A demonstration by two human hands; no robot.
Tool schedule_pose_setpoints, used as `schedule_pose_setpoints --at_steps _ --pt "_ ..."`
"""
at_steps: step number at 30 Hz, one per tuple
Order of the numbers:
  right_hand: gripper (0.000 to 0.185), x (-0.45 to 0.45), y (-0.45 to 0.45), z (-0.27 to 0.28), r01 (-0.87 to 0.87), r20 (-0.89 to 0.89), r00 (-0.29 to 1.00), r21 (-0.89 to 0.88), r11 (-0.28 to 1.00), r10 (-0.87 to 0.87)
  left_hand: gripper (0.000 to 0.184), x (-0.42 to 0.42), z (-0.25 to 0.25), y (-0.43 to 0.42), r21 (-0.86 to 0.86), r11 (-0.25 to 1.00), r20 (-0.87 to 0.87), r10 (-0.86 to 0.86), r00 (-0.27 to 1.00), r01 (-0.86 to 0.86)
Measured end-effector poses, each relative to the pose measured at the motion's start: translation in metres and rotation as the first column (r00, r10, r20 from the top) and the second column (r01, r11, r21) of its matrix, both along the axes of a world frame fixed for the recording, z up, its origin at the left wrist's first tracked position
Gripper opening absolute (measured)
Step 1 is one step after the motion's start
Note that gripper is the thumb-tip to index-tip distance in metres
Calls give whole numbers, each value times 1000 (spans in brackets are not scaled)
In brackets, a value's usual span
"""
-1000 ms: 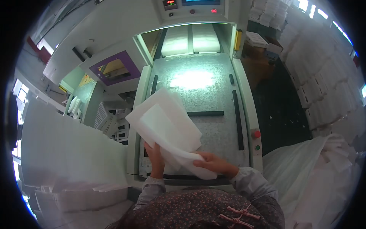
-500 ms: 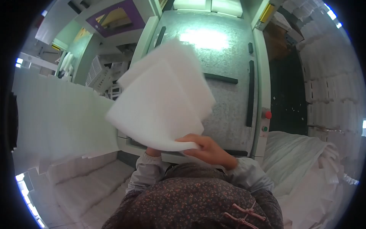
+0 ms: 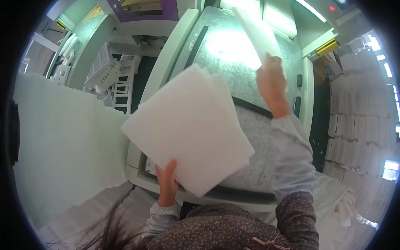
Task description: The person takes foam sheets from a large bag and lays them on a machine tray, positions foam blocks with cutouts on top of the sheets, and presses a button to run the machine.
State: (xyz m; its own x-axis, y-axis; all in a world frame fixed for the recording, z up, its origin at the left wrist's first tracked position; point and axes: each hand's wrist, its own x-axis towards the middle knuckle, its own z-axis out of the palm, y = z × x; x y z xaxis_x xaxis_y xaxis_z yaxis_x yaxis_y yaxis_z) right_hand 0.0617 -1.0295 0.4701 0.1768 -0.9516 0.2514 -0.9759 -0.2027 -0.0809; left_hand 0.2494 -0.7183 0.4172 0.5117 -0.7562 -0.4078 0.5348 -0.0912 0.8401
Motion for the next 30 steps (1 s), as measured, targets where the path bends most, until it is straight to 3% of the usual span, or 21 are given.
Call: schedule_pose_setpoints --at_steps 2,3,4,5,7,8,10,12,13,15,20,21,25,30 --pt "46 29 -37 -43 -12 102 995 225 974 -12 51 3 0 3 28 999 -12 -20 1000 20" --pt "46 43 -40 -52 -12 104 994 222 975 -12 51 5 3 3 25 999 -10 -20 1000 20" --pt "54 57 -42 -57 -117 440 891 450 885 -106 52 8 8 3 78 997 8 -26 1000 25" --pt "62 65 -45 -65 -295 681 679 596 747 -275 53 10 9 3 132 991 24 -33 999 29" --pt "68 44 -77 -116 -280 643 766 350 894 -12 53 15 2 7 142 989 25 -40 999 36" --pt "68 29 -85 -122 -281 645 764 350 894 -12 54 18 -2 11 157 987 26 -49 998 45" --pt "74 -5 -96 -131 -73 177 983 96 993 55 54 23 -8 18 191 979 24 -75 997 69" --pt "80 -27 -91 -125 169 135 965 339 926 -226 55 24 -11 19 198 977 24 -92 995 85" --pt "80 -44 -93 -138 175 135 964 334 926 -231 55 23 -12 18 203 974 25 -104 994 96" --pt "83 -71 -95 -174 -24 377 917 382 924 -132 55 22 -13 17 214 970 30 -126 992 117" --pt "82 -58 -70 -160 24 404 886 449 893 -228 56 23 -14 18 225 959 76 -192 978 171" --pt "80 -60 -72 -175 -36 469 862 437 899 -193 56 23 -12 20 224 958 87 -200 976 177" --pt "76 -33 -55 -177 -115 525 835 463 879 -167 55 21 -3 33 264 962 16 -71 997 64" --pt "74 -13 -35 -171 -116 549 812 484 868 -198 48 22 3 54 217 976 72 -46 996 30"
